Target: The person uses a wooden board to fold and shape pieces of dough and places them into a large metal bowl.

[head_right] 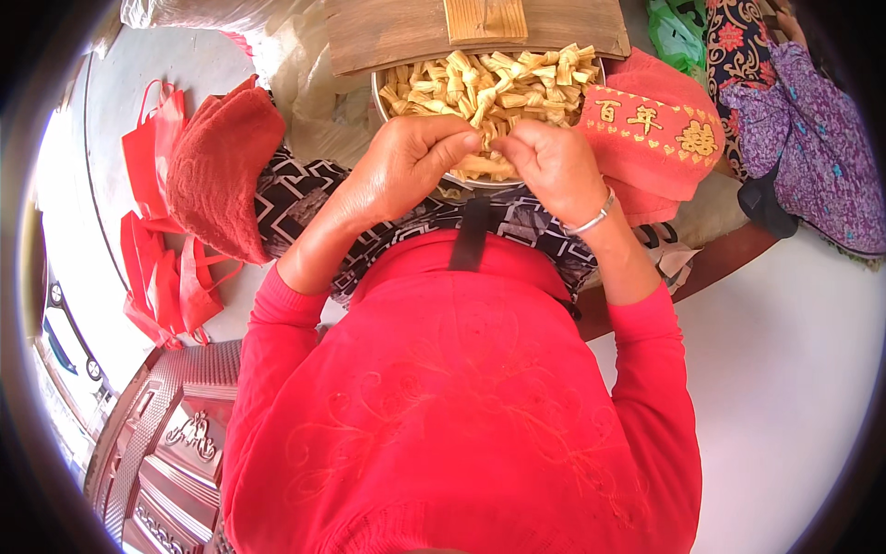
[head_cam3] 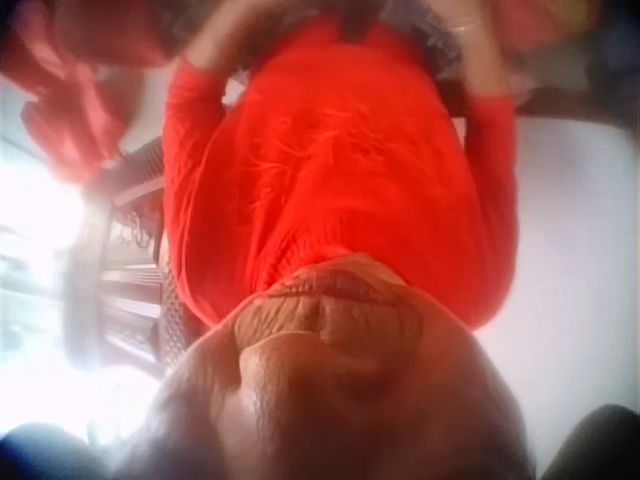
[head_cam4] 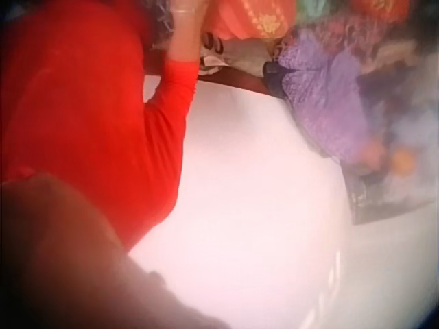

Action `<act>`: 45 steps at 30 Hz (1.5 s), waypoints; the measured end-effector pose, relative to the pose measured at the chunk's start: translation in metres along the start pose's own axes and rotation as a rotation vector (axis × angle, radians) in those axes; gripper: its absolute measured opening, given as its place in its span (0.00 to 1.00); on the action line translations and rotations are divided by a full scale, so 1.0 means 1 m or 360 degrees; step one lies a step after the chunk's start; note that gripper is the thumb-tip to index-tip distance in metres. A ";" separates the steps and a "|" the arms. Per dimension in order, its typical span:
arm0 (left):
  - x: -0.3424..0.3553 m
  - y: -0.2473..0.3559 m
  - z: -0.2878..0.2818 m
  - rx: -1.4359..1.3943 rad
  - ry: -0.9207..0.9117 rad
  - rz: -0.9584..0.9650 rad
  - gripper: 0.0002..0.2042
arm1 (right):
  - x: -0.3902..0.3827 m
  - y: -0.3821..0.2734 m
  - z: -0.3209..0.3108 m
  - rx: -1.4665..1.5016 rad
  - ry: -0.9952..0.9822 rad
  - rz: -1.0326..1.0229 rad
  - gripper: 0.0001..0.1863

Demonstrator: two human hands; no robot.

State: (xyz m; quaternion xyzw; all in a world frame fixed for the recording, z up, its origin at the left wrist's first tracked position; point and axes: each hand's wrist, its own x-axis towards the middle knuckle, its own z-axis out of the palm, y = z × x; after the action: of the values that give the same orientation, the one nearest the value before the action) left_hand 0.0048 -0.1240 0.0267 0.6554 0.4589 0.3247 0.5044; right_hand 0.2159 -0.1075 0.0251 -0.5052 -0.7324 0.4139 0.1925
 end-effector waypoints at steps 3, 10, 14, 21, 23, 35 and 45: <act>0.001 0.010 -0.003 0.0167 0.0098 0.0084 0.11 | -0.021 -0.028 0.002 0.0569 -0.0615 0.0363 0.09; 0.002 -0.002 0.032 -0.0916 0.0267 0.0059 0.19 | -0.024 -0.046 0.020 0.2217 -0.0484 -0.0051 0.13; -0.007 0.011 0.037 -0.1140 0.0288 -0.0031 0.14 | -0.013 -0.033 0.016 0.1563 0.0107 0.0004 0.11; -0.014 0.010 0.060 -0.1073 0.0079 -0.0192 0.15 | -0.010 -0.002 0.033 0.0451 0.0766 -0.0692 0.09; -0.012 0.006 0.066 -0.1320 -0.0012 -0.0248 0.13 | -0.011 0.007 0.030 0.0256 0.0831 -0.0709 0.09; -0.008 -0.026 0.080 -0.0419 -0.0005 -0.0209 0.06 | -0.030 0.026 0.018 -0.0160 0.0767 -0.0435 0.10; -0.023 -0.006 0.077 0.1054 0.0678 0.0819 0.13 | -0.048 0.046 0.037 0.1483 -0.0164 0.0149 0.15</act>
State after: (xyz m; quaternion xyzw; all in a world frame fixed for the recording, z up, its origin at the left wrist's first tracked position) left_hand 0.0629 -0.1733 -0.0002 0.7922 0.4538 0.4027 0.0659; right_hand 0.2366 -0.1590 -0.0268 -0.3764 -0.4535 0.7313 0.3433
